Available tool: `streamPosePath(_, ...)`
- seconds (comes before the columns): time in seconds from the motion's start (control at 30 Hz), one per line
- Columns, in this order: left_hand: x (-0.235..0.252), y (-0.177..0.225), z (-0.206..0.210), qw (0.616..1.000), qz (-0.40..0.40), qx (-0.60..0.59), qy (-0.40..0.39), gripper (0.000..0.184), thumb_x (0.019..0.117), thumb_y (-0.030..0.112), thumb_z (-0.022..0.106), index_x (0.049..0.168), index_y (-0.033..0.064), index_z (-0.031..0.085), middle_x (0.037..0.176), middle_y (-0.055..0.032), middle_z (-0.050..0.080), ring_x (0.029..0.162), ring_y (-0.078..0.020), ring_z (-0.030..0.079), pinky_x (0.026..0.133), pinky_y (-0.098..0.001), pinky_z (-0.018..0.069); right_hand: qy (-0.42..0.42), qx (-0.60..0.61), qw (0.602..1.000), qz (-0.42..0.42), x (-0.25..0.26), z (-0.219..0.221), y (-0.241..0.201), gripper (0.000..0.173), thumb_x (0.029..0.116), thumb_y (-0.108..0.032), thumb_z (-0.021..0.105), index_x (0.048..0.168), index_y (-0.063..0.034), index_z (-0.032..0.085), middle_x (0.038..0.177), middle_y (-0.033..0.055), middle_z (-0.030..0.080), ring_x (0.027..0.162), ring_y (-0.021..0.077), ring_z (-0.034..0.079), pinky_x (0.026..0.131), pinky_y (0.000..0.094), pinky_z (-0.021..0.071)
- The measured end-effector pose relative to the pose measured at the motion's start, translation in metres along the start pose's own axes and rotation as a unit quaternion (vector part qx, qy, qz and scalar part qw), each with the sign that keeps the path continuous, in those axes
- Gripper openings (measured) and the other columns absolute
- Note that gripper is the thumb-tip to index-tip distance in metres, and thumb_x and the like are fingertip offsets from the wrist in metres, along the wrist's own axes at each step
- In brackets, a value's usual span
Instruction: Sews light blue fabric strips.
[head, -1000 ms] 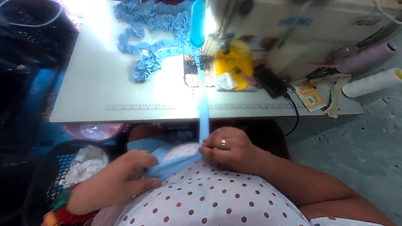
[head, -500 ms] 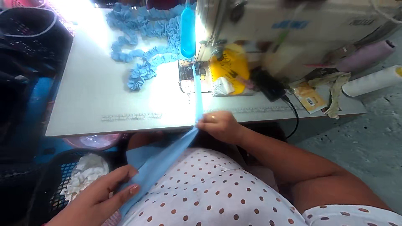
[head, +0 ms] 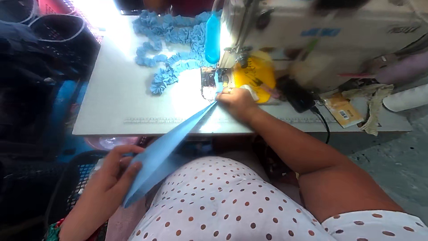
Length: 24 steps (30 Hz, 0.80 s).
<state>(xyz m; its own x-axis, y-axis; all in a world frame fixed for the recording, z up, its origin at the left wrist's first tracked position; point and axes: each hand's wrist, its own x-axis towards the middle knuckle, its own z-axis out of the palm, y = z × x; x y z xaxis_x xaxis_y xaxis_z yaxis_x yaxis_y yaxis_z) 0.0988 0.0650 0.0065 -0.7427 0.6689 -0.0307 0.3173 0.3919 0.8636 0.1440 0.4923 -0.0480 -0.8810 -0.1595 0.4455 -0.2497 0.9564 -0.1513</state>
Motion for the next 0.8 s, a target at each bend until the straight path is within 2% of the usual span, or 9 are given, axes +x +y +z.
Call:
streamPosePath(0.07, -0.002, 0.003, -0.003, 0.993, 0.047, 0.107, -0.006, 0.034, 0.1035, 0.043, 0.051, 0.12, 0.017, 0.065, 0.093, 0.0078, 0.066, 0.078, 0.0034, 0.06, 0.069, -0.0175, 0.0518, 0.007, -0.002, 1.0, 0.006, -0.001, 0.003, -0.001, 0.02, 0.0981, -0.007, 0.058, 0.101, -0.0074, 0.078, 0.092, 0.0151, 0.073, 0.08, 0.0328, 0.071, 0.067, 0.0485, 0.0568)
streamPosePath(0.17, -0.006, 0.01, 0.008, 0.941, 0.094, 0.325, 0.0, 0.058, 0.0859, 0.063, 0.061, 0.107, 0.0099, 0.068, 0.087, -0.012, 0.066, 0.067, -0.0298, 0.066, 0.053, -0.0483, 0.0521, 0.009, -0.004, 1.0, 0.008, -0.003, 0.001, -0.003, 0.019, 0.0981, -0.008, 0.059, 0.101, -0.0075, 0.078, 0.096, 0.0154, 0.075, 0.084, 0.0327, 0.073, 0.069, 0.0484, 0.0578)
streamPosePath(0.23, -0.009, 0.005, 0.014, 0.906, 0.128, 0.404, 0.021, 0.042, 0.0885, 0.044, 0.064, 0.099, 0.0036, 0.067, 0.082, -0.0181, 0.063, 0.059, -0.0384, 0.065, 0.044, -0.0522, 0.0494, 0.006, -0.001, 1.0, 0.008, -0.004, 0.0, -0.004, 0.019, 0.0983, -0.009, 0.059, 0.101, -0.007, 0.078, 0.095, 0.0156, 0.074, 0.083, 0.033, 0.073, 0.068, 0.0486, 0.057)
streamPosePath(0.3, -0.012, -0.001, 0.014, 0.885, 0.171, 0.429, 0.06, 0.023, 0.0914, 0.025, 0.058, 0.094, 0.0032, 0.067, 0.081, -0.0189, 0.064, 0.057, -0.0382, 0.064, 0.042, -0.0494, 0.047, 0.0, -0.004, 1.0, 0.007, -0.003, -0.001, -0.006, 0.019, 0.0984, -0.009, 0.059, 0.101, -0.0065, 0.078, 0.095, 0.0161, 0.074, 0.085, 0.0342, 0.073, 0.069, 0.0496, 0.0574)
streamPosePath(0.43, -0.023, 0.003, 0.002, 0.878, 0.226, 0.402, 0.126, 0.024, 0.1038, 0.022, 0.052, 0.099, 0.0066, 0.07, 0.093, -0.0188, 0.073, 0.069, -0.0329, 0.07, 0.05, -0.0429, 0.0498, -0.011, -0.015, 1.0, 0.014, 0.001, -0.001, -0.014, 0.019, 0.0984, -0.007, 0.058, 0.102, -0.0048, 0.076, 0.103, 0.0166, 0.075, 0.097, 0.0362, 0.073, 0.083, 0.052, 0.0586)
streamPosePath(0.53, -0.034, 0.009, -0.004, 0.9, 0.227, 0.331, 0.168, 0.023, 0.1034, 0.024, 0.06, 0.098, 0.0051, 0.072, 0.096, -0.0171, 0.074, 0.078, -0.0242, 0.071, 0.064, -0.0338, 0.0544, 0.01, 0.038, 0.999, 0.031, 0.009, -0.003, -0.04, 0.025, 0.0985, -0.012, 0.063, 0.12, -0.005, 0.073, 0.126, 0.0173, 0.07, 0.123, 0.0362, 0.064, 0.108, 0.0531, 0.0485)
streamPosePath(0.6, -0.039, 0.013, -0.005, 0.911, 0.226, 0.287, 0.191, 0.021, 0.1016, 0.022, 0.064, 0.097, 0.0029, 0.073, 0.099, -0.0164, 0.074, 0.083, -0.0191, 0.071, 0.07, -0.0281, 0.0552, 0.031, 0.106, 0.994, 0.021, 0.016, -0.009, -0.075, 0.035, 0.095, -0.013, 0.068, 0.129, -0.0041, 0.069, 0.136, 0.0189, 0.064, 0.133, 0.0362, 0.056, 0.115, 0.0519, 0.0413)
streamPosePath(0.7, -0.042, 0.019, -0.005, 0.908, 0.228, 0.282, 0.21, 0.019, 0.1001, 0.02, 0.066, 0.093, 0.0035, 0.073, 0.1, -0.0156, 0.075, 0.086, -0.0166, 0.071, 0.071, -0.0257, 0.0543, 0.029, 0.204, 0.978, -0.024, 0.031, -0.019, -0.13, 0.034, 0.0953, -0.019, 0.07, 0.126, -0.0042, 0.07, 0.134, 0.0175, 0.065, 0.135, 0.0334, 0.056, 0.118, 0.0521, 0.0383)
streamPosePath(0.8, -0.043, 0.022, -0.004, 0.907, 0.225, 0.282, 0.216, 0.018, 0.099, 0.019, 0.067, 0.092, 0.0038, 0.074, 0.1, -0.0145, 0.074, 0.089, -0.0159, 0.07, 0.074, -0.0246, 0.0544, 0.02, 0.231, 0.968, -0.093, 0.046, -0.022, -0.165, 0.029, 0.0974, -0.023, 0.068, 0.122, -0.0075, 0.073, 0.12, 0.0107, 0.073, 0.122, 0.0267, 0.066, 0.115, 0.0538, 0.0424)
